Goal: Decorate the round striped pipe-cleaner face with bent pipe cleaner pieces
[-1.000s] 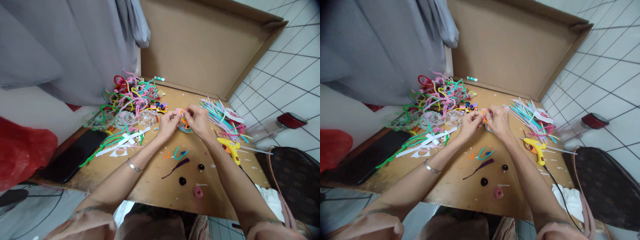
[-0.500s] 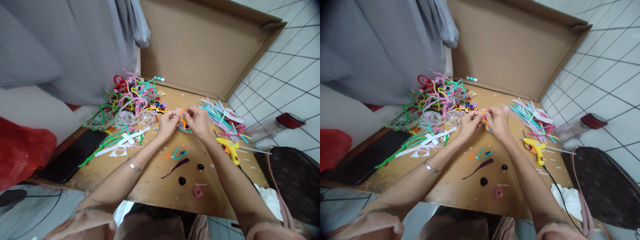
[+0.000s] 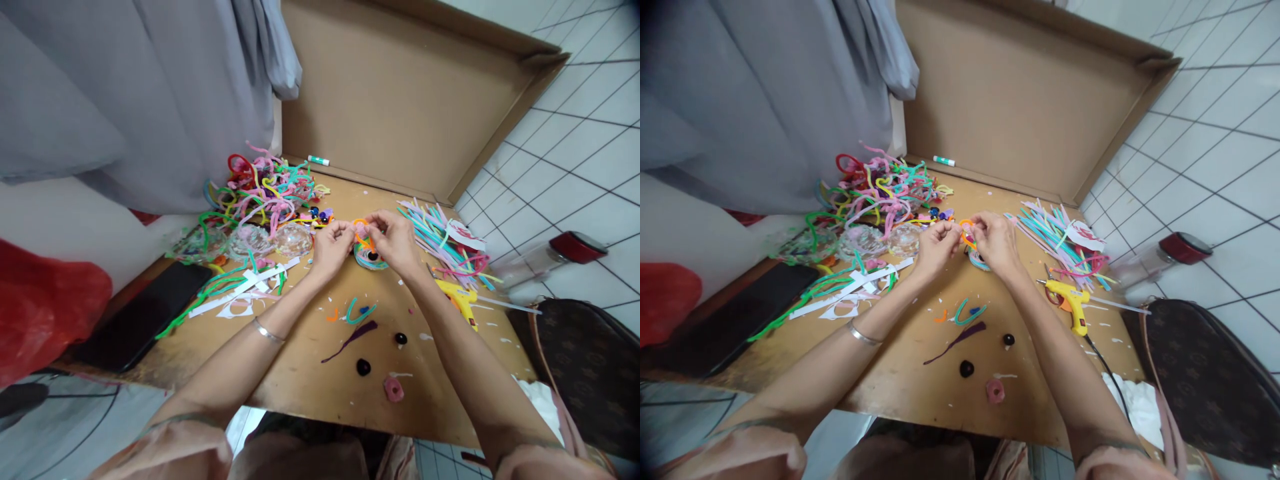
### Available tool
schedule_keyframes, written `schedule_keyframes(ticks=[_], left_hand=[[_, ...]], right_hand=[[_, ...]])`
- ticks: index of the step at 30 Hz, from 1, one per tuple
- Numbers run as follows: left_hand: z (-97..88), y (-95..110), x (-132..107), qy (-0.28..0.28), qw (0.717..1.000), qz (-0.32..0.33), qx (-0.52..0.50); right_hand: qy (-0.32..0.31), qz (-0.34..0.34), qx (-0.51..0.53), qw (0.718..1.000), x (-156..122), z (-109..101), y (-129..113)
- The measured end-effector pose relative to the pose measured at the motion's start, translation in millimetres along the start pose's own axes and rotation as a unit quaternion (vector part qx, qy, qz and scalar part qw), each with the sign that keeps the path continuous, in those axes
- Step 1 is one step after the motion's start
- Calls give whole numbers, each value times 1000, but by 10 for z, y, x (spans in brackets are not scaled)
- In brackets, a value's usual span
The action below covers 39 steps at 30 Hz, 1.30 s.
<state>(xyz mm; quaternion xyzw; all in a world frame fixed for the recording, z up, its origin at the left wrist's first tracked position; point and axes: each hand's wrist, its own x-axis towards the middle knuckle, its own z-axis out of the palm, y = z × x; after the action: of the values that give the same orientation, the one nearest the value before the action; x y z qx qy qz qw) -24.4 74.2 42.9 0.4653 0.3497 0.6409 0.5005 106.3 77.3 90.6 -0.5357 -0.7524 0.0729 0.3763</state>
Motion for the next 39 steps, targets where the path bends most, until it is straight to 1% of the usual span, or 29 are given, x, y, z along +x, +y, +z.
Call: schedule_keyframes(ticks=[4,8,11,15,19,23,27,32,39], left_hand=[[-5,-20,44,6,1000,6,-2],[-4,-55,92,10,1000,11,7],[-23,-103,139,20,999,7,28],[-44,-205,187,37,997,20,57],[-47,-303,206,45,997,7,56],[-51,-341,215,54,997,2,57],[-29,-342,203,52,997,-13,61],[11,-352,182,44,997,-22,53],[11,-341,187,52,997,-33,53]], right_hand=[[-22,42,57,997,81,41,56],[-29,58,62,996,138,85,104],[-38,38,25,998,171,78,138],[-51,-2,-39,998,228,33,163],[-65,-29,-84,994,308,24,172],[-80,-37,-98,991,366,63,205],[-74,-46,-92,992,356,89,268],[-74,-25,-82,994,324,82,318],[-93,15,-51,994,346,100,291]])
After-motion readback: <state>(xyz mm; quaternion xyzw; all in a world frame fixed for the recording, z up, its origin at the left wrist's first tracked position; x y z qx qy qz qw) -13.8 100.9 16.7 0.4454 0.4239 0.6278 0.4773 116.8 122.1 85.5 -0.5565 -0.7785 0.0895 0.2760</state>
